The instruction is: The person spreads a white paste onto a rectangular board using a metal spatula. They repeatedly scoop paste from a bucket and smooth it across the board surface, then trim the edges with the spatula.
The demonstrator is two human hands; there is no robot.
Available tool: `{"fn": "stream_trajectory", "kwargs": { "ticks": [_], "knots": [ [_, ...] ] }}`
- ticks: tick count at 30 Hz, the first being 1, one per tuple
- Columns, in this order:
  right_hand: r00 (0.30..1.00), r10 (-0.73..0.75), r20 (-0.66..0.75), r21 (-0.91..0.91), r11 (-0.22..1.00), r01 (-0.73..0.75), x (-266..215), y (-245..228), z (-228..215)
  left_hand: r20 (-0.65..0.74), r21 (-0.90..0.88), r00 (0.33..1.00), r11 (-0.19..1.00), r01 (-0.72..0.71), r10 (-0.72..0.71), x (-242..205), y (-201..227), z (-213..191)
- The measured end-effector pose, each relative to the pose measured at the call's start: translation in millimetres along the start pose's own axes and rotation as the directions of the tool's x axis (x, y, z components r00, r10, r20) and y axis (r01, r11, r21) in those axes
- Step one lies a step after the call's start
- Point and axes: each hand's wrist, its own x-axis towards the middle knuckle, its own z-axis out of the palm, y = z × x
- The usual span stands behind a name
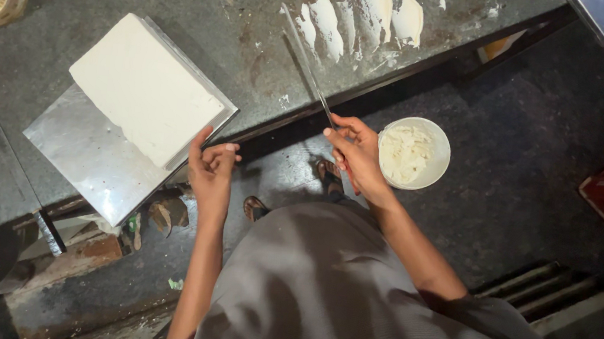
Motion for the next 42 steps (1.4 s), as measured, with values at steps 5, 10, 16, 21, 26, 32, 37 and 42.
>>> {"fn": "stream_trajectory", "kwargs": {
  "ticks": [5, 10, 16, 21, 26, 32, 37, 42],
  "knots": [
    [0.999, -0.03, -0.028, 0.022, 0.999, 0.03, -1.9, 2.2, -5.9, -0.351, 0.252, 0.933, 0.968, 0.008, 0.084, -1.7, 4.9, -46.6],
    [0.998, -0.017, -0.06, 0.051, 0.998, 0.02, -3.3, 7.1, -14.1, -0.624, 0.162, 0.78, 0.985, 0.061, 0.054, 8.4, -8.0, -130.2],
    [0.999, -0.041, -0.024, 0.018, 0.999, 0.041, -2.2, 13.2, -15.3, -0.511, -0.17, 0.803, 0.951, 0.257, -0.308, 24.1, -60.3, -160.4],
    [0.999, -0.023, -0.026, 0.005, 1.0, 0.024, -2.1, 13.5, -12.0, -0.416, -0.113, 0.885, 0.977, 0.178, -0.21, 16.8, -83.0, -153.6],
    [0.997, -0.018, -0.071, -0.046, 0.999, 0.014, -1.6, 8.6, -9.4, -0.302, -0.296, 0.908, 0.934, 0.201, -0.291, 25.6, -77.2, -142.3],
    [0.975, -0.199, -0.102, -0.279, 0.946, 0.164, 12.5, -0.1, -25.0, -0.322, -0.275, 0.925, 0.955, 0.113, -0.202, 25.6, -94.3, -145.5],
    [0.889, -0.457, 0.012, -0.77, 0.563, 0.3, 34.9, -21.0, -80.2, -0.638, 0.11, 0.764, 0.993, -0.032, 0.095, 11.7, -105.4, -176.7],
    [0.838, -0.541, 0.076, -0.902, 0.32, 0.289, 49.6, 19.1, -88.4, -0.663, 0.347, 0.738, 0.926, 0.149, 0.13, -1.1, -103.8, -194.0]
  ]
}}
